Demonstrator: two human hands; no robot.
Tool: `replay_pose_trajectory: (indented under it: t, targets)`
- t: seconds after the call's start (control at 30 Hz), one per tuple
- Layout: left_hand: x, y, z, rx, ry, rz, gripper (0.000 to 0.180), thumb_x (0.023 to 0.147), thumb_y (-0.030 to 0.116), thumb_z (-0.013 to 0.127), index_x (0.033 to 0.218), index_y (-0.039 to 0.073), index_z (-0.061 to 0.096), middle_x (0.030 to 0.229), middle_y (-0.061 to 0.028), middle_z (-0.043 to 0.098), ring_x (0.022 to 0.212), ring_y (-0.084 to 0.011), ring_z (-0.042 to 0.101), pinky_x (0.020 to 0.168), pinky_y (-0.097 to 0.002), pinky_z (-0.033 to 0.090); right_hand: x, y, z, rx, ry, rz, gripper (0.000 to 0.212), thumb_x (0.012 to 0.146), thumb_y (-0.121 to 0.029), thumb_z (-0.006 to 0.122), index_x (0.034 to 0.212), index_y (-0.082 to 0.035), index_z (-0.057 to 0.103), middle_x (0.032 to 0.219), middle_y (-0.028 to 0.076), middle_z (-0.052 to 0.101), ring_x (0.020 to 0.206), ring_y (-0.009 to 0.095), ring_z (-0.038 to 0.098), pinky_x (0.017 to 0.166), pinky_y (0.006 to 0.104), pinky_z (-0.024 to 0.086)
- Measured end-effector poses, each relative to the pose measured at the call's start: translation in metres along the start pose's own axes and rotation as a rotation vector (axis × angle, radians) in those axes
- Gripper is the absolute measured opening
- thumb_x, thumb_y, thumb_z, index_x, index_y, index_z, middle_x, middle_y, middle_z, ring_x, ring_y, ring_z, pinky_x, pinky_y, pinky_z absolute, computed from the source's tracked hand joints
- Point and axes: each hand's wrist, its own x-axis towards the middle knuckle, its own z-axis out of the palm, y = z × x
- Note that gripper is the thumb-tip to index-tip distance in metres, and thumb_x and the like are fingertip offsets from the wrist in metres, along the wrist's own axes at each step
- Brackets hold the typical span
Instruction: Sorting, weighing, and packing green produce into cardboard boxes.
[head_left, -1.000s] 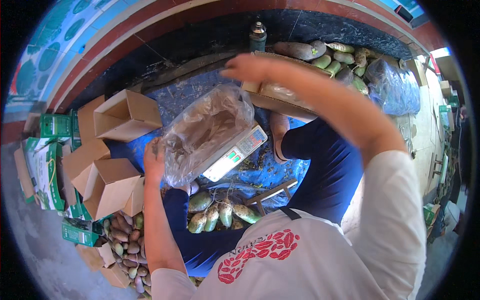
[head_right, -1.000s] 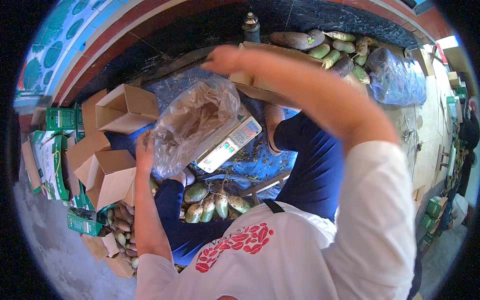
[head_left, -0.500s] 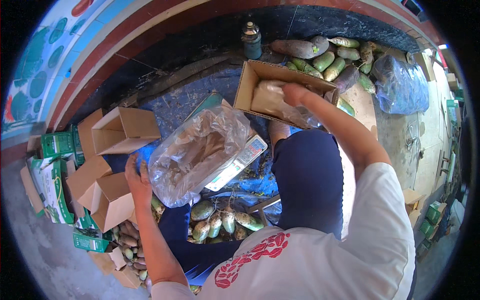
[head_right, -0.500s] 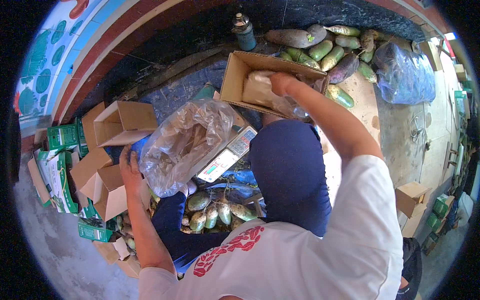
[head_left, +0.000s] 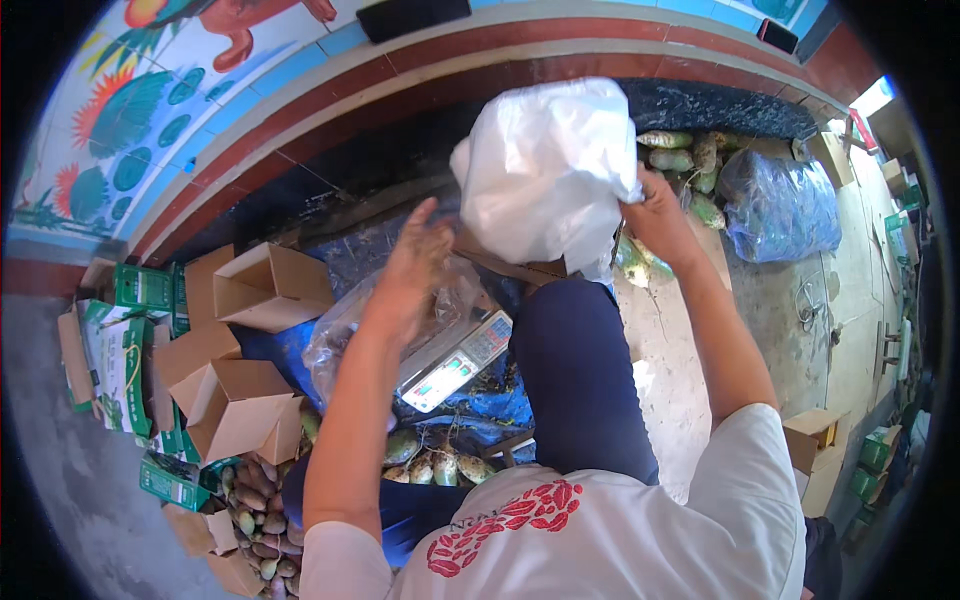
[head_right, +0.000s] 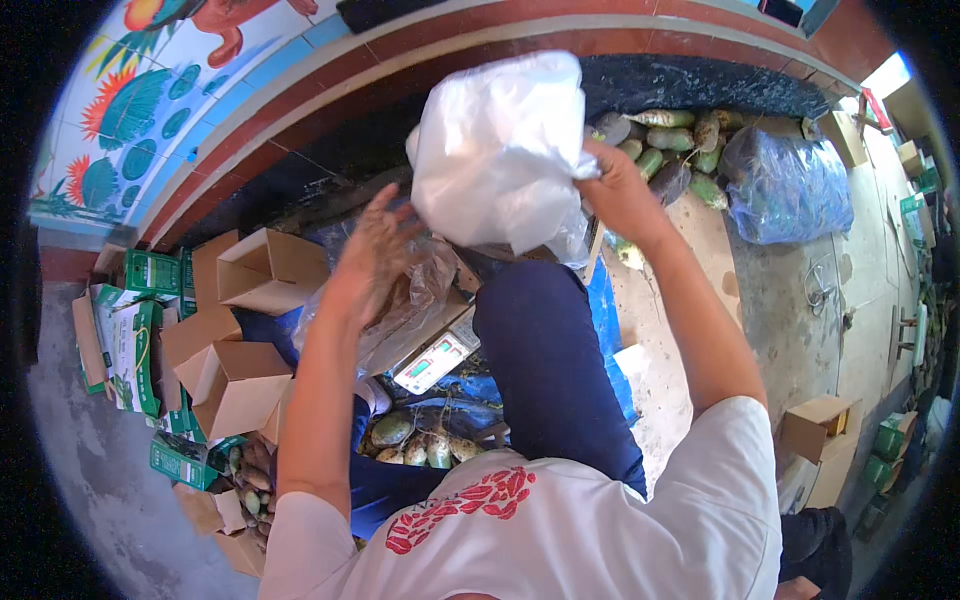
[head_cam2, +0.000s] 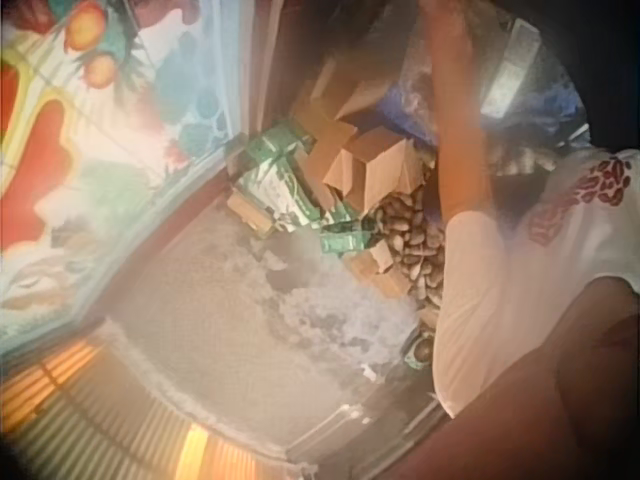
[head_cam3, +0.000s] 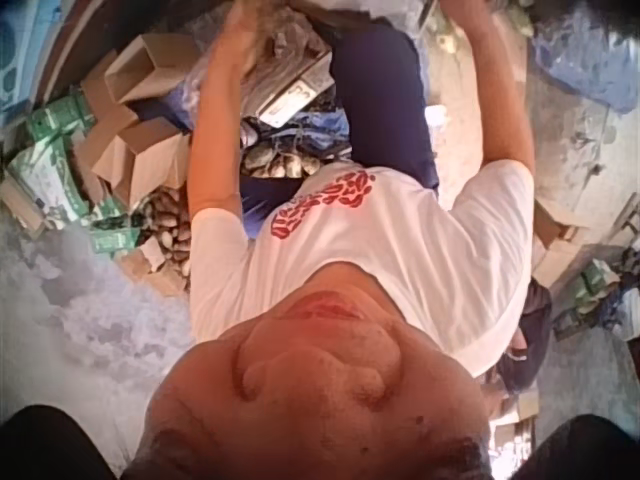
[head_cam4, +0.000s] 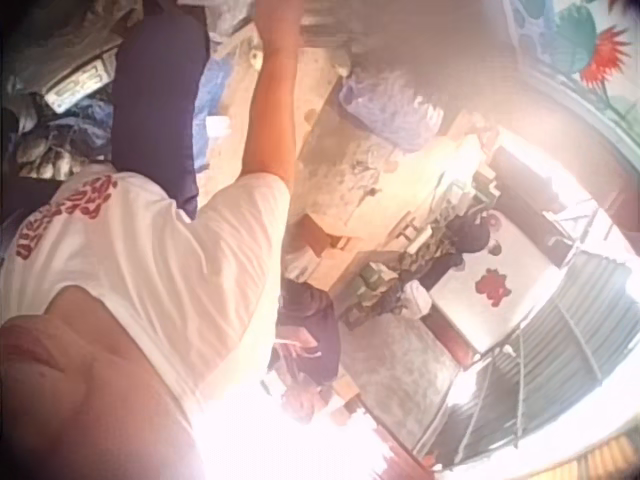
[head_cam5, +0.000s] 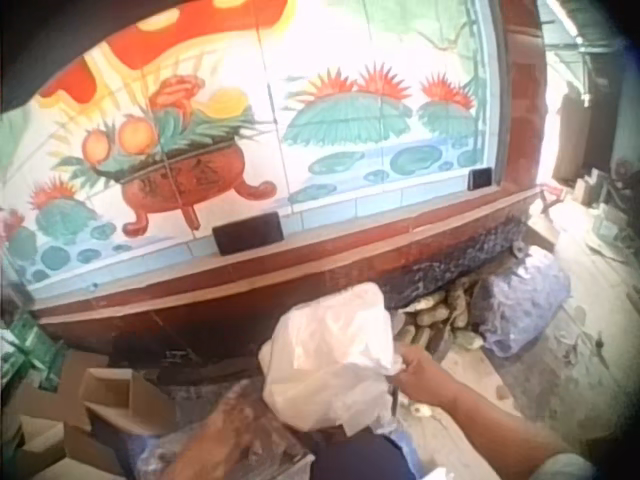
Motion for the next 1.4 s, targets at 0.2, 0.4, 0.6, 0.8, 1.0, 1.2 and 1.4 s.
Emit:
replay_pose_trajectory:
  t: [0.2, 0.4, 0.6, 0.8, 1.0, 1.2, 1.4]
  targets:
    - [0.0, 0.011, 0.046, -0.197, -0.08, 0.109, 0.046, 0.073, 0.011, 0.065, 0.114, 0.002, 0.045, 0.111, -0.0108, 0.05, 0.103, -0.0206, 0.047, 0.084, -0.0342, 0.038, -0.013, 0.01, 0.008, -0.103, 0.053, -0.451, 0.038, 0.067, 0.011, 0.048, 0.103, -0.002, 0.052, 0.099, 0.01, 0.055, 0.095, 0.018, 0.051, 0.082, 0.0274, 0.039]
    - [-0.003, 0.013, 0.06, 0.285, 0.143, 0.437, 0.032, 0.071, 0.01, 0.066, 0.1, 0.001, 0.056, 0.094, -0.007, 0.061, 0.085, -0.0143, 0.056, 0.078, -0.0263, 0.041, -0.032, -0.011, 0.009, -0.168, 0.315, -0.54, 0.04, 0.063, -0.007, 0.062, 0.101, -0.001, 0.05, 0.101, 0.014, 0.052, 0.098, 0.027, 0.048, 0.084, 0.0364, 0.037]
    - [-0.007, -0.001, 0.081, 0.344, 0.194, 0.558, 0.032, 0.073, 0.007, 0.062, 0.103, 0.0, 0.054, 0.095, -0.0074, 0.06, 0.087, -0.0136, 0.055, 0.077, -0.026, 0.042, -0.041, -0.043, 0.044, -0.19, 0.485, -0.573, 0.033, 0.063, -0.011, 0.068, 0.09, -0.001, 0.052, 0.086, 0.012, 0.052, 0.08, 0.027, 0.051, 0.069, 0.0327, 0.04]
    - [-0.003, -0.008, 0.089, 0.147, -0.105, 0.42, 0.04, 0.077, 0.007, 0.058, 0.114, 0.002, 0.044, 0.103, -0.0082, 0.053, 0.089, -0.0148, 0.053, 0.076, -0.0283, 0.043, -0.015, -0.028, 0.051, -0.137, 0.386, -0.605, 0.019, 0.067, -0.005, 0.064, 0.083, 0.0, 0.055, 0.077, 0.01, 0.053, 0.071, 0.023, 0.053, 0.063, 0.0287, 0.041]
    - [0.008, -0.009, 0.085, -0.319, 0.038, 0.149, 0.027, 0.084, 0.015, 0.05, 0.106, 0.002, 0.047, 0.101, -0.0081, 0.053, 0.09, -0.0189, 0.053, 0.08, -0.0344, 0.044, -0.01, -0.016, 0.044, 0.119, 0.322, -0.41, 0.006, 0.076, -0.001, 0.054, 0.081, 0.001, 0.057, 0.08, 0.01, 0.059, 0.071, 0.017, 0.056, 0.062, 0.0259, 0.043]
    - [0.023, -0.021, 0.073, -0.392, 0.064, 0.158, 0.024, 0.081, 0.01, 0.054, 0.103, 0.002, 0.048, 0.102, -0.0088, 0.054, 0.092, -0.019, 0.053, 0.085, -0.0341, 0.041, -0.012, -0.009, 0.011, 0.775, 0.32, -0.102, 0.014, 0.084, -0.008, 0.044, 0.09, 0.002, 0.053, 0.089, 0.01, 0.06, 0.081, 0.017, 0.057, 0.075, 0.0279, 0.045]
    - [0.032, -0.028, 0.079, -0.416, 0.055, 0.166, 0.029, 0.078, 0.008, 0.058, 0.105, 0.005, 0.048, 0.102, -0.0073, 0.055, 0.095, -0.0193, 0.052, 0.086, -0.0361, 0.041, -0.012, -0.003, 0.024, 0.366, 0.316, -0.257, 0.015, 0.08, -0.007, 0.051, 0.094, 0.0, 0.052, 0.085, 0.005, 0.055, 0.078, 0.01, 0.05, 0.07, 0.0226, 0.04]
